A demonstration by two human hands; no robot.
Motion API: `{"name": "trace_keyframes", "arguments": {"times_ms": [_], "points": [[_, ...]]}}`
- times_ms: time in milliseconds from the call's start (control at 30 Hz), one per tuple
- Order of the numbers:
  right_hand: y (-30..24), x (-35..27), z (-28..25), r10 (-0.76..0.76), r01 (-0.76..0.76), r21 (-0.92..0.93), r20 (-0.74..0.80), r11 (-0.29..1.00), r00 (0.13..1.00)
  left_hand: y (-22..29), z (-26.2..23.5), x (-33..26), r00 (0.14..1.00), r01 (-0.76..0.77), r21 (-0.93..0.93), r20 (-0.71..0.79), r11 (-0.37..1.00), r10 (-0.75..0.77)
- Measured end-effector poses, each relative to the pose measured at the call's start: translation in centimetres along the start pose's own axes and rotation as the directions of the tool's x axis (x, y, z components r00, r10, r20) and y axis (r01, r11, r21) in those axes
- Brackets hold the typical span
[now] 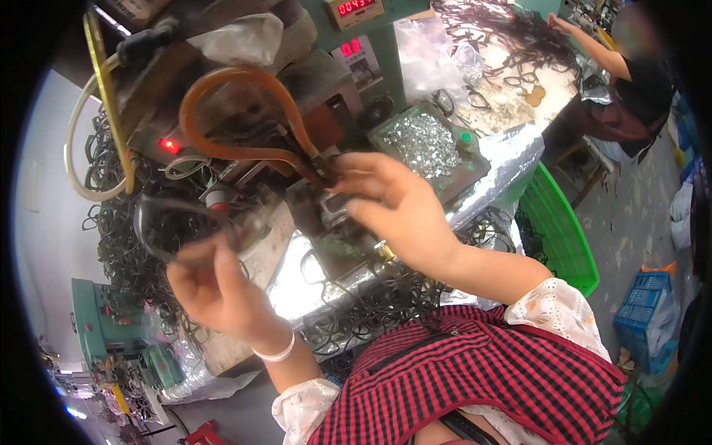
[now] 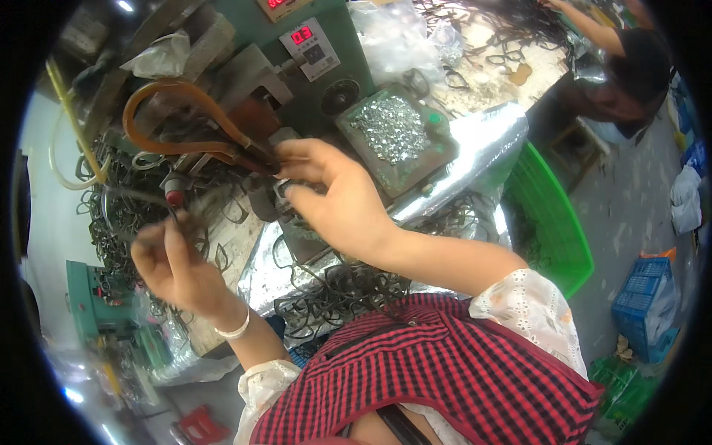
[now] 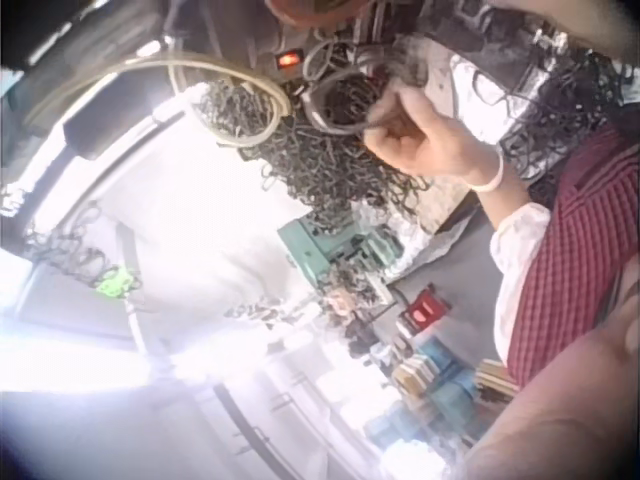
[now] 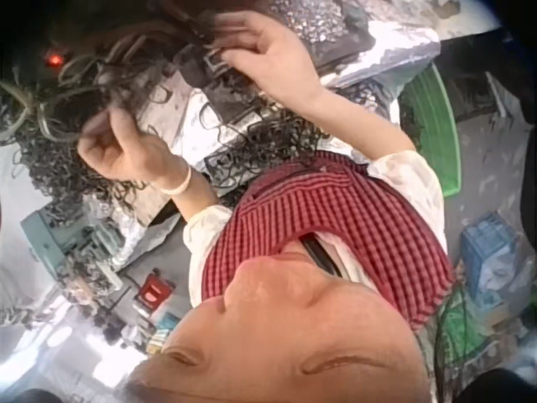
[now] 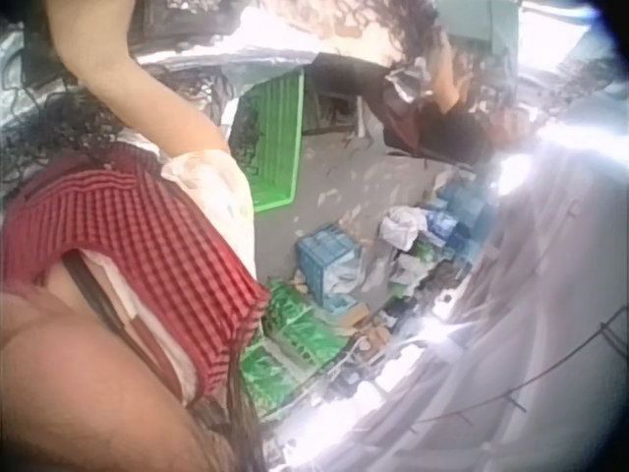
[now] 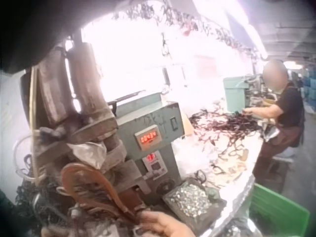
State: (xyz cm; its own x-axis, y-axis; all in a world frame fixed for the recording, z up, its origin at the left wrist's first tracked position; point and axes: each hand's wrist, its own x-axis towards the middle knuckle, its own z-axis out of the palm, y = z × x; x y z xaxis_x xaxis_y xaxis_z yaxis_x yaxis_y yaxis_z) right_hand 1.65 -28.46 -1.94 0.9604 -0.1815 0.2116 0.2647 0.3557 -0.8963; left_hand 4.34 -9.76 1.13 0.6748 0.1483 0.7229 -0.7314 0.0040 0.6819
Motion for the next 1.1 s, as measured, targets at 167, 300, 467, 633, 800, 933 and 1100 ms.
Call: {"name": "trace_keyframes", "arguments": {"times_ms": [167,300,467,633,800,933,1100], "points": [[2.2,3.0,-7.9,-0.313,0.247,-0.884,0.122,0.398,0.942,0.7,1.7,-3.7,0.982,0.064,0.015,0.177,0.998,-0.065],[6.7,3.3,-13.3,-0.397,0.06,-0.998,0.052,0.009,0.916,-0.6,3.0,-4.0,0.951,0.11,0.117,0.275,0.987,-0.139],[7.6,4.0,-14.5,-0.495,0.131,-0.985,0.06,0.11,0.867,-1.9,3.4,-4.7,0.928,-0.086,0.166,0.373,0.982,0.018],[6.2,6.0,-12.0,-0.443,0.068,-0.872,-0.179,0.485,0.878,-2.3,2.4,-4.8,0.941,-0.027,0.079,0.34,0.997,-0.001],[7.7,5.5,-16.1,-0.35,0.034,-0.786,-0.236,0.618,0.907,-2.5,3.6,-3.8,0.91,-0.199,0.079,0.384,0.977,0.155],[6.1,5.9,-15.1,-0.415,0.166,-0.841,-0.075,0.515,0.907,-1.9,3.2,-3.3,0.932,-0.127,0.127,0.354,0.984,0.074],[6.1,5.5,-15.6,-0.302,0.049,-0.842,-0.138,0.537,0.943,0.5,-0.1,-5.2,0.957,-0.167,0.295,0.277,0.941,0.083]]}}
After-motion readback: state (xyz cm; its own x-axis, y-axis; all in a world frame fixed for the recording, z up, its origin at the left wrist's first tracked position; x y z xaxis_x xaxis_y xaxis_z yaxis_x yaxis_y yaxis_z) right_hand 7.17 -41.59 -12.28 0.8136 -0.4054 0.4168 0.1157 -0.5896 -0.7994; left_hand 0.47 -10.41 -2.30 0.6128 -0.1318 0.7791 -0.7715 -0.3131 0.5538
